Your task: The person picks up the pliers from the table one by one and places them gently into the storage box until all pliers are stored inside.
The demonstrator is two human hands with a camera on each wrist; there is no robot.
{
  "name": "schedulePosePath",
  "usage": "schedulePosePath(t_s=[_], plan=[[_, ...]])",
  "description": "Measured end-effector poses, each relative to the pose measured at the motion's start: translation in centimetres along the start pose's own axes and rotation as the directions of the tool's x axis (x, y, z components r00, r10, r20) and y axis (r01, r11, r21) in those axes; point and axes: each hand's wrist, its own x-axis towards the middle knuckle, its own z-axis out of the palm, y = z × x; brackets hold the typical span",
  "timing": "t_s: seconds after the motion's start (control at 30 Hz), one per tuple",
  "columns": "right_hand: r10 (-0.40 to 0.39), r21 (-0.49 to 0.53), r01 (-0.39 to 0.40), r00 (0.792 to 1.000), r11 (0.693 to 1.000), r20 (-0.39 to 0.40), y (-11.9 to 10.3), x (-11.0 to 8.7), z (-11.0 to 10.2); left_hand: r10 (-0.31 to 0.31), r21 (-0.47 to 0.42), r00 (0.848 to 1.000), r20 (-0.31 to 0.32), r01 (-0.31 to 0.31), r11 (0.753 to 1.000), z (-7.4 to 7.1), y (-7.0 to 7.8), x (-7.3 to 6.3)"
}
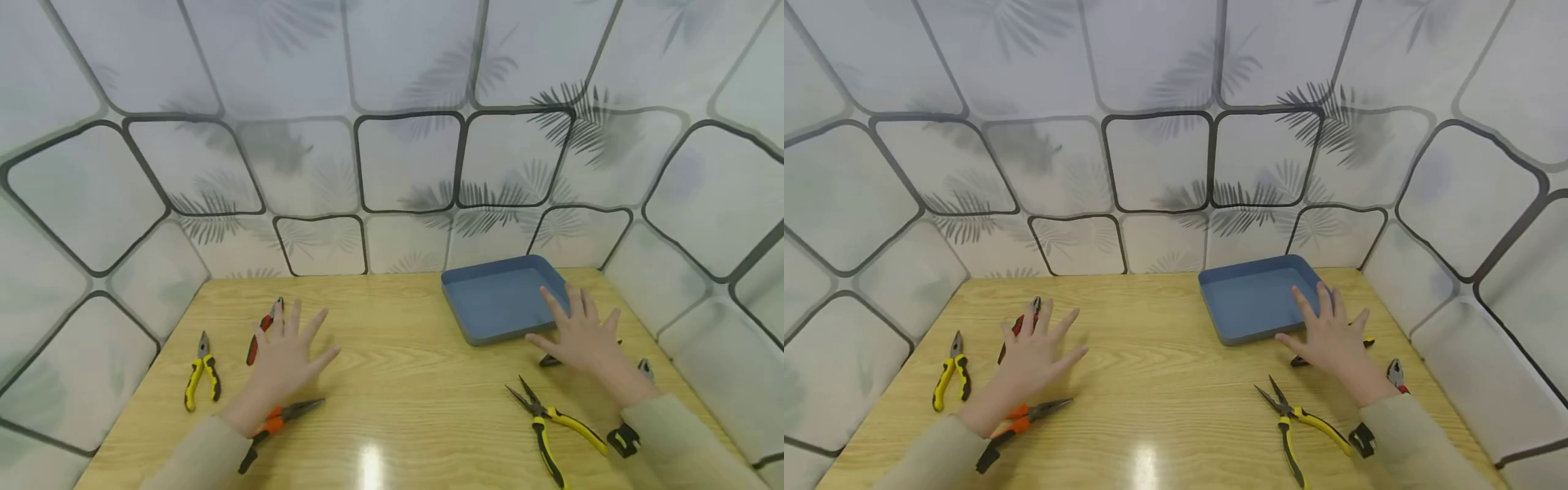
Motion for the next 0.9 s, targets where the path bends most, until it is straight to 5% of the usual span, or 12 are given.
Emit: schedulePosePath(t_s=[0.9], plan=[[0.044, 0.017, -0.044, 0.999, 0.999, 0.011, 2.3, 2.3, 0.0, 0.079, 0.026, 0.994, 0.080, -0.082, 0.996, 1.6, 4.1, 3.9]])
